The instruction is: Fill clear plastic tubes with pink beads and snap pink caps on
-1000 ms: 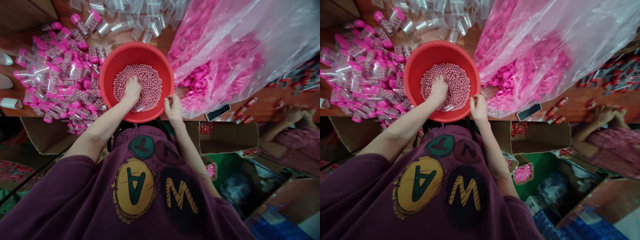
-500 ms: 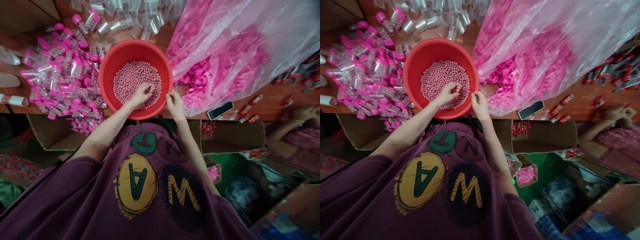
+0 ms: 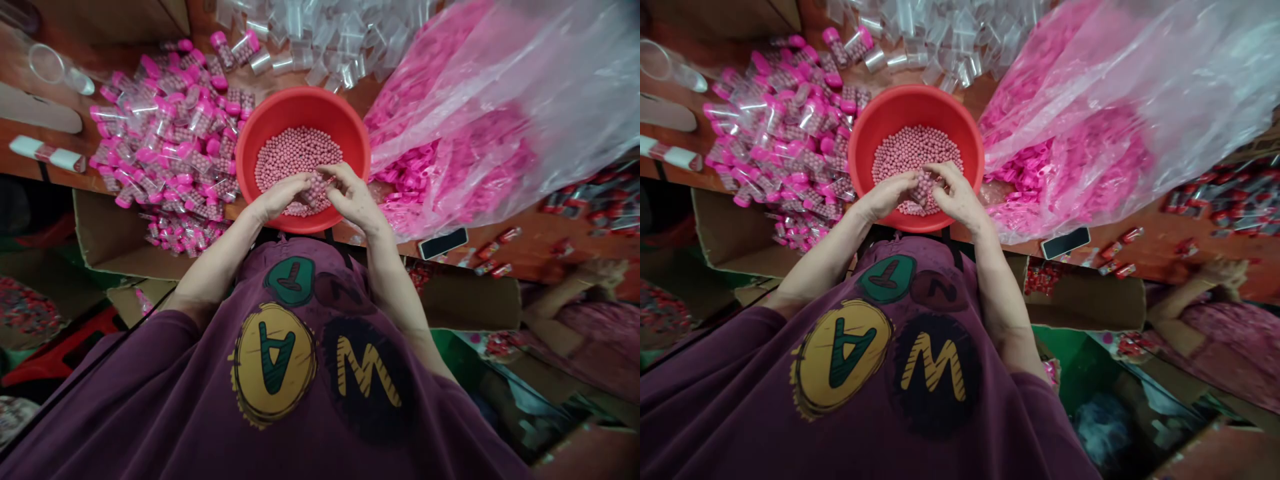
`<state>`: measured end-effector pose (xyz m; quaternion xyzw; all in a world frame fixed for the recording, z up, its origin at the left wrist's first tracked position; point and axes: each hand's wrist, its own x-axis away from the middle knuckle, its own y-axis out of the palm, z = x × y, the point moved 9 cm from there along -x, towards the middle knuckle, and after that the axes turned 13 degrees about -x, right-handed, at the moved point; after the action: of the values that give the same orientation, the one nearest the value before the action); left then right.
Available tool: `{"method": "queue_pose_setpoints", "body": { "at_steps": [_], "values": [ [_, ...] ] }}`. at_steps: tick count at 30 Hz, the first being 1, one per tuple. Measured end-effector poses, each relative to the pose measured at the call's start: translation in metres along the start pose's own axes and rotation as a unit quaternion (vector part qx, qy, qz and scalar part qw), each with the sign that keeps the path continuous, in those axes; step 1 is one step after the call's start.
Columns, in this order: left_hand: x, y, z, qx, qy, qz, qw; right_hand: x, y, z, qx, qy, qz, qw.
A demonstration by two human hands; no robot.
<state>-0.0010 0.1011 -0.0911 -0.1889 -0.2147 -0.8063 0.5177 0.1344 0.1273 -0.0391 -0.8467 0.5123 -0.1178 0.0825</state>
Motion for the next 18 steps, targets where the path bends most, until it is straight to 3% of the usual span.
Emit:
{"method": "queue_pose_setpoints", "body": {
  "at_steps": [4, 11, 18],
  "values": [
    [0.007, -0.004, -0.008, 0.047, -0.004, 0.010, 0.999, 0.001, 0.013, -0.011, -0.003, 0.002, -0.041, 0.999],
    [0.016, -0.004, -0.020, 0.052, -0.012, 0.013, 0.998, 0.001, 0.029, -0.002, -0.122, 0.081, -0.093, 0.985],
    [0.019, -0.006, -0.025, 0.058, -0.007, 0.023, 0.998, 0.005, 0.036, 0.002, -0.212, 0.119, -0.093, 0.965]
  ]
}}
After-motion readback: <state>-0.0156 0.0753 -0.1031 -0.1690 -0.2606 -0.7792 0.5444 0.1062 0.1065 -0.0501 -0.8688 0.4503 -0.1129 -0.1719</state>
